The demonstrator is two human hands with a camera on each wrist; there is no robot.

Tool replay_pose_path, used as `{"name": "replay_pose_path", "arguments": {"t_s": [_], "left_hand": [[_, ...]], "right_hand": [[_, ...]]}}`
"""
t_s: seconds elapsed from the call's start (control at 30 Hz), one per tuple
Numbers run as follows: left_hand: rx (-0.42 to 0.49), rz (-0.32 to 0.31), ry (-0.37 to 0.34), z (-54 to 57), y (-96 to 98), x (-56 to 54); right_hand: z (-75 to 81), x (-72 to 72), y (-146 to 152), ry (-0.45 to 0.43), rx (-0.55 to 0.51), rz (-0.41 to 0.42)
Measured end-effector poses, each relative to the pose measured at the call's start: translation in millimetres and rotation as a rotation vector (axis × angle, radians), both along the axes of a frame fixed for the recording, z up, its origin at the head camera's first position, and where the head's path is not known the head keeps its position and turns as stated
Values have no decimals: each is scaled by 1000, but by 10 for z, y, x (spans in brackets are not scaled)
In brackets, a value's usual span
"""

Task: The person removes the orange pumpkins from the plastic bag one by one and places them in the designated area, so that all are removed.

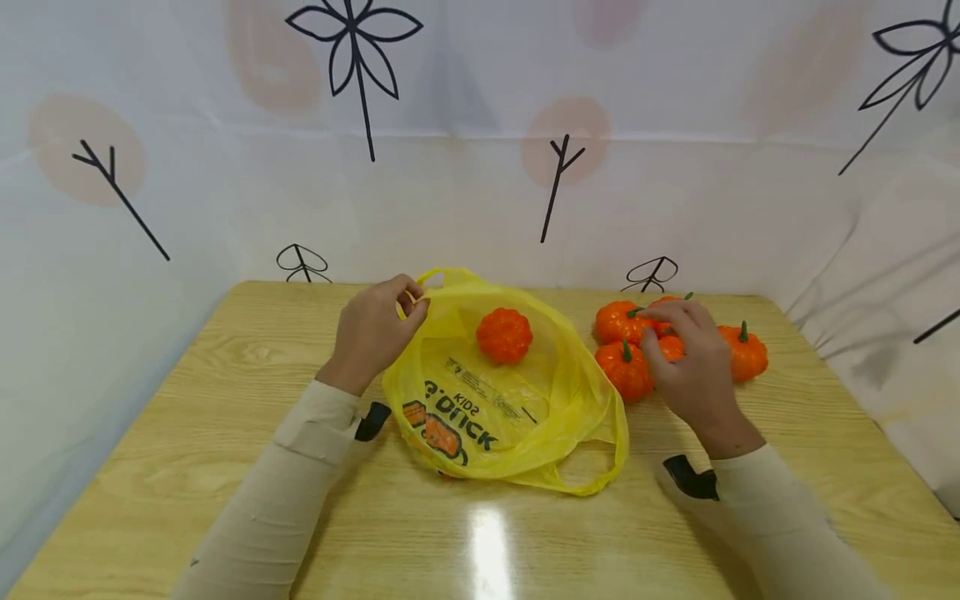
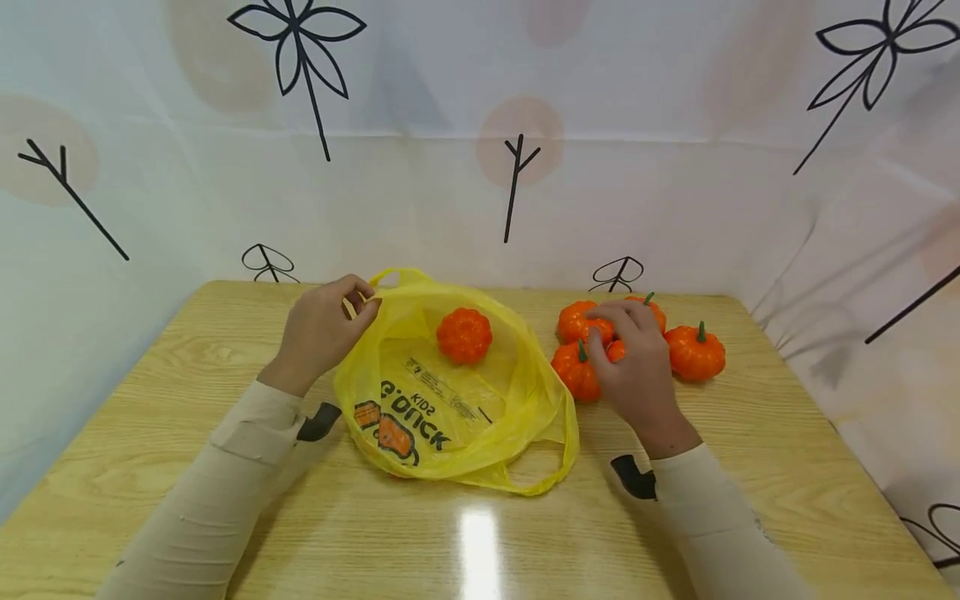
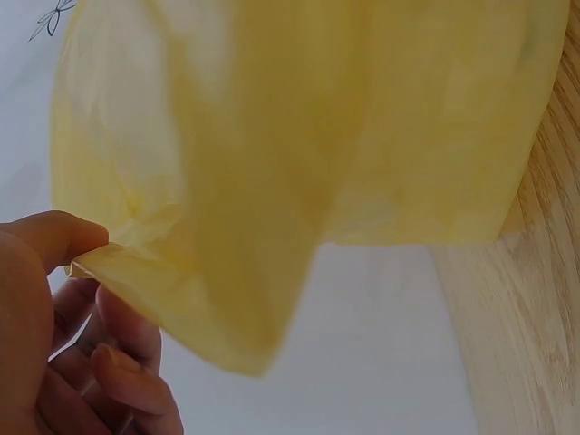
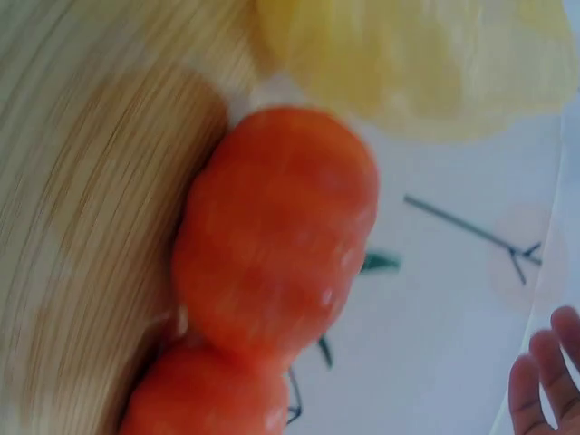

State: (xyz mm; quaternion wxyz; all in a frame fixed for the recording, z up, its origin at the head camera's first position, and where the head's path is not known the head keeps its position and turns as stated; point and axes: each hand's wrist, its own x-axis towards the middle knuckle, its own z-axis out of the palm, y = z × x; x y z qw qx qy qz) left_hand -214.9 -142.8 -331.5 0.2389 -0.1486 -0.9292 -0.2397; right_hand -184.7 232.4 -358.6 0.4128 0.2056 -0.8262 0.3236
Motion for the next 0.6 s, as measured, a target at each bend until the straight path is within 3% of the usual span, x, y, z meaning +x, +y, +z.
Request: {"name": "replay_pose_path", "arguments": {"t_s": [0.2, 0.37, 0.6], "left_hand": [[-4, -3, 21, -25, -3, -22], [3, -3, -10, -46, 2, -25], [19, -17, -7, -28, 25, -13]], "right_hand": [[19, 25, -192, 6, 75, 88], [16, 58, -329, -18, 90, 148], [-14, 56, -537, -22, 130, 184]]}}
